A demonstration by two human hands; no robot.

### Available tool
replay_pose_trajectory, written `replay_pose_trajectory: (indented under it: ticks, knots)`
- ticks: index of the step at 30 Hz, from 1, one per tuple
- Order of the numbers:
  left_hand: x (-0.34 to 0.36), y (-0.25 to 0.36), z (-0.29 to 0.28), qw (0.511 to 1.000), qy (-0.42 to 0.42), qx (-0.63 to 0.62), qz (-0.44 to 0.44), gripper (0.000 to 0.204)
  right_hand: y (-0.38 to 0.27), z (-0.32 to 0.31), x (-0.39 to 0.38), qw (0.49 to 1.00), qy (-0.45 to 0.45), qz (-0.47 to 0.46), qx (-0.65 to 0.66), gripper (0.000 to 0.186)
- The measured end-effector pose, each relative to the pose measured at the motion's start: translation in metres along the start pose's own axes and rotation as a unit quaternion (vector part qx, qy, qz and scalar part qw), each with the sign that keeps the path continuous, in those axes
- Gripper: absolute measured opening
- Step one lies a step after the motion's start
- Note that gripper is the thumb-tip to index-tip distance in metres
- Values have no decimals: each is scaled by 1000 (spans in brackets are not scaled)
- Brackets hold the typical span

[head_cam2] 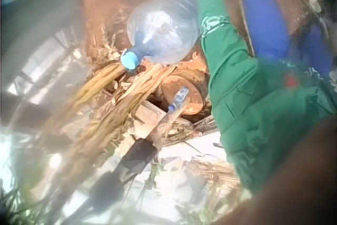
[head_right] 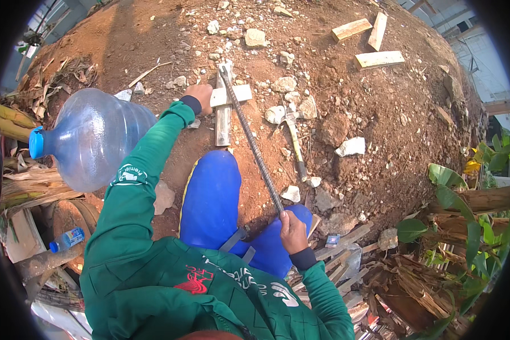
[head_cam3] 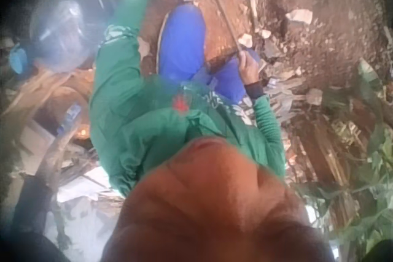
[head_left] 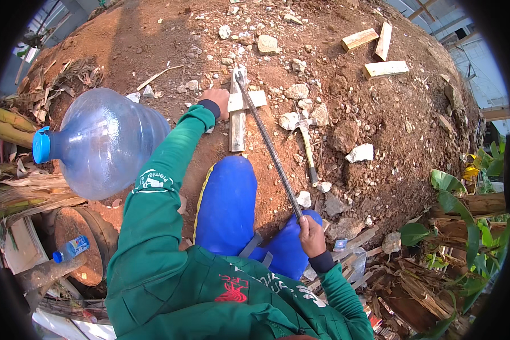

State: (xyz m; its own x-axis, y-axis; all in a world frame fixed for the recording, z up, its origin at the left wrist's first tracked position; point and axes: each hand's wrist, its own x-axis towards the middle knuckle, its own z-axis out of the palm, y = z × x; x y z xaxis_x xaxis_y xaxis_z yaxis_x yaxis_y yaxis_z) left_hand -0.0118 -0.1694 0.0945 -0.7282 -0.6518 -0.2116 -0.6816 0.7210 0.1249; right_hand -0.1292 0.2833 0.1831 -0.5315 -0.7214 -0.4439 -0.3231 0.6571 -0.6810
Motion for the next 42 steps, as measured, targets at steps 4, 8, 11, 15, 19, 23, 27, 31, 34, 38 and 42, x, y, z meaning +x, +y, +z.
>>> replay_pose_trajectory:
  ticks: [4, 8, 11, 15, 19, 23, 27, 31, 34, 38, 42]
  knots:
    - [-2, -2, 3, 996, -40, 25, -72, 44, 8, -17, -1, 997, 23, -70, -7, 35]
    - [0, -18, 8, 999, -11, 8, -41, 46, 10, 10, 2, 999, 14, -38, 4, 35]
    - [0, -19, 12, 1000, -6, -2, -22, 47, 20, 36, 8, 1000, 18, -9, -13, 35]
    - [-2, -11, 10, 999, -26, 22, -24, 49, 33, 25, 0, 999, 26, -31, -7, 35]
    - [-6, -15, 12, 999, 11, 8, -40, 47, 46, 35, 9, 999, 22, -37, -28, 35]
    - [-15, -20, 21, 998, -29, -9, -50, 51, 74, 57, 34, 994, 47, -53, -86, 35]
    - [-7, -23, 19, 1000, -4, 0, -31, 50, 97, 46, 34, 996, 32, -48, -62, 33]
    - [0, -23, 19, 998, -16, 17, -56, 50, 109, 57, 56, 992, 40, -85, -88, 27]
    - [-3, -22, 25, 997, -38, 17, -66, 50, 127, 56, 67, 990, 14, -64, -123, 30]
    - [-6, -25, 27, 997, -21, 31, -64, 55, 145, 48, 86, 989, 29, -88, -115, 34]
    - [-14, -29, 29, 995, -11, -31, -99, 69, 145, 38, 112, 983, 62, -111, -135, 35]
